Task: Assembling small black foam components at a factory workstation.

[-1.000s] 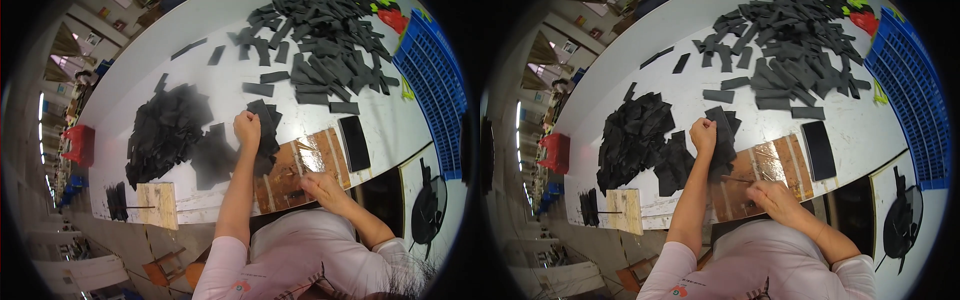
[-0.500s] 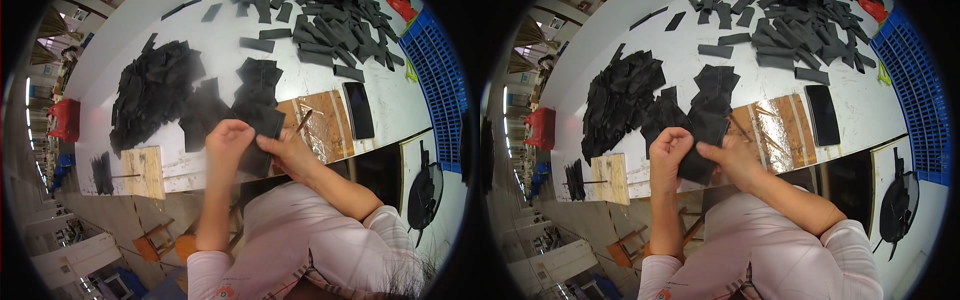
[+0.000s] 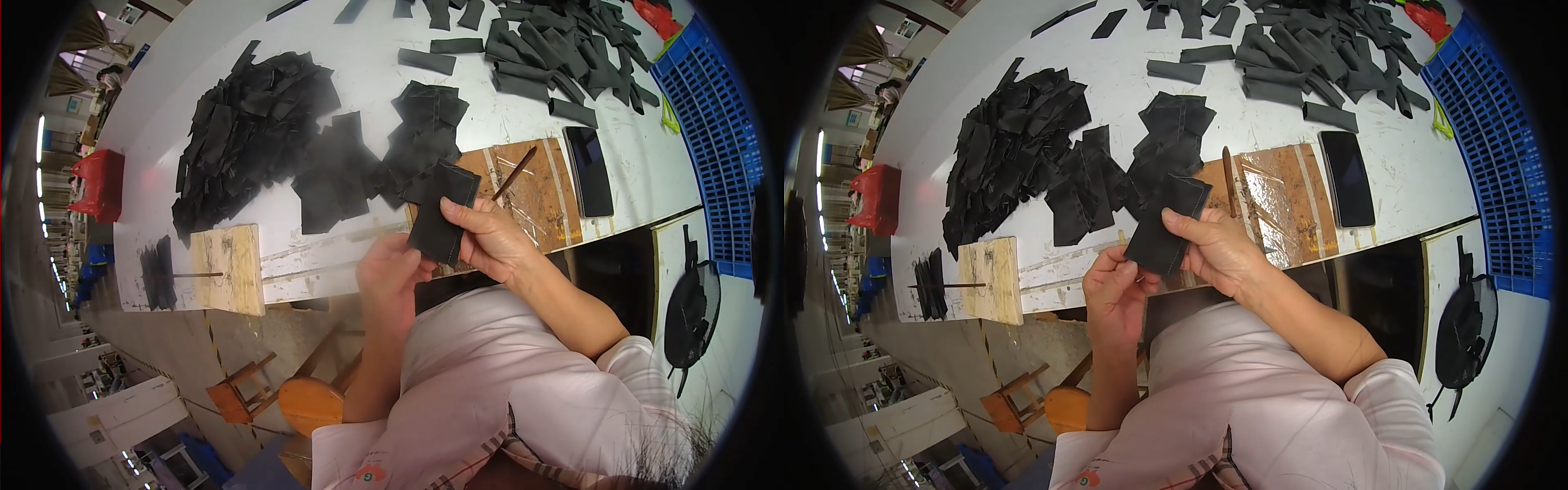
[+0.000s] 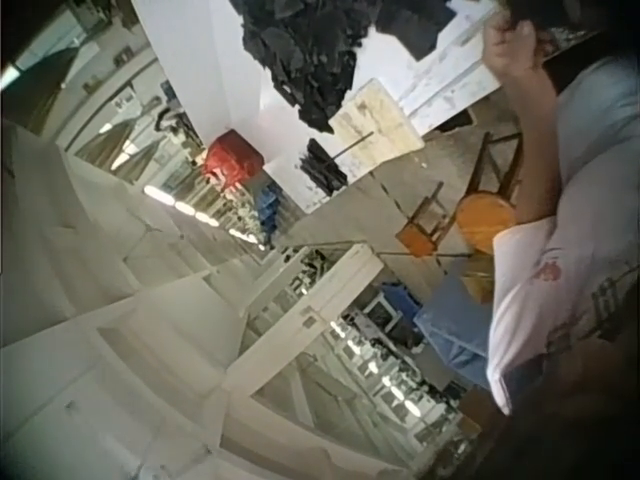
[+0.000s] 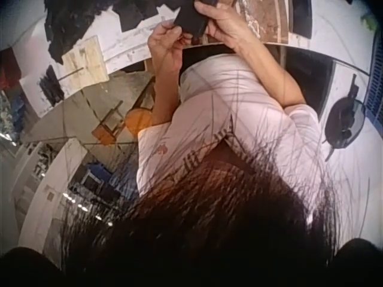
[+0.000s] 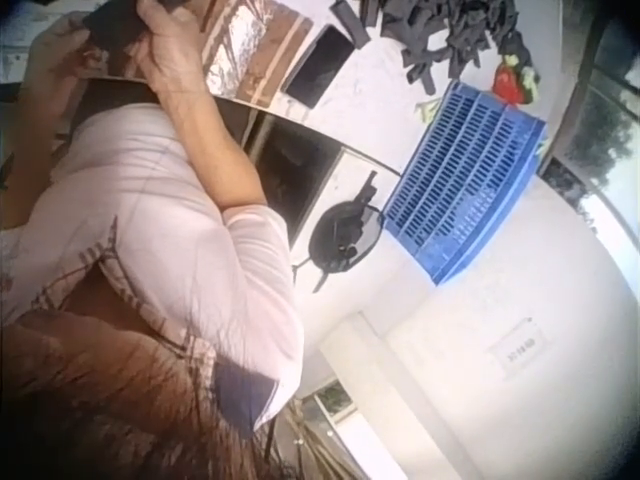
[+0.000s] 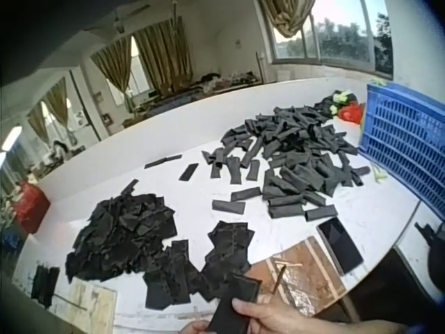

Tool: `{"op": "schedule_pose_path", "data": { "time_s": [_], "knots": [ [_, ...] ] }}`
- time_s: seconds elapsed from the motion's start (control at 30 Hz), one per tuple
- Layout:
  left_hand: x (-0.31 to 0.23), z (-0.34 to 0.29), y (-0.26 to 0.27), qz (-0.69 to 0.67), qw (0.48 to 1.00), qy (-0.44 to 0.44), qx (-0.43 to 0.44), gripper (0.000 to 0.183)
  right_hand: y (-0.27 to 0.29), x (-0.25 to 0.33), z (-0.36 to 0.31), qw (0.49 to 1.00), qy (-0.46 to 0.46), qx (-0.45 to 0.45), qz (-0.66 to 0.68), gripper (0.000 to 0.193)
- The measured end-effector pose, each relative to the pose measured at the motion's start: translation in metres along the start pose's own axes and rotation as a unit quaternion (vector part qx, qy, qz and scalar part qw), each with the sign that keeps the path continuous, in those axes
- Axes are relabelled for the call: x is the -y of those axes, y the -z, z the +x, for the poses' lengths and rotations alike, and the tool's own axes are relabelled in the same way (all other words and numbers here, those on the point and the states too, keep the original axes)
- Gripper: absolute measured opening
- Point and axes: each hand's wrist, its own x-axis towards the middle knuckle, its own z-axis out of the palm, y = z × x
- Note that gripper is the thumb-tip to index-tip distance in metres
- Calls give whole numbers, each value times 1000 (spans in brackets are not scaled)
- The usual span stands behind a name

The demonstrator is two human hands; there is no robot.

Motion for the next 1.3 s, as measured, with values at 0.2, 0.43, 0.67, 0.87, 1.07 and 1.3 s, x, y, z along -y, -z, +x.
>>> {"op": "schedule_pose_path", "data": {
  "time_s": [0.2, 0.43, 0.67, 0.87, 1.07, 1.3],
  "knots": [
    [2, -1, -3, 65, 996, -35, -45, 15, 5, -4, 4, 1000, 6, -8, -11, 15],
    [2, 2, -6, 128, 988, -48, -70, 14, 6, -2, 6, 998, 18, -11, -58, 21],
    [10, 4, -11, 198, 970, -79, -115, 18, 10, -16, 11, 969, 148, -62, -186, 17],
    [6, 8, -13, 258, 948, -135, -127, 11, 26, 1, -8, 534, 199, -131, -811, 25],
    [21, 9, -20, 269, 948, -149, -88, 8, -11, 8, -24, 702, 326, 13, -633, 18],
    [27, 16, -12, 335, 900, -230, -157, 14, -4, -11, -4, 499, 429, -4, -753, 13]
  ]
}}
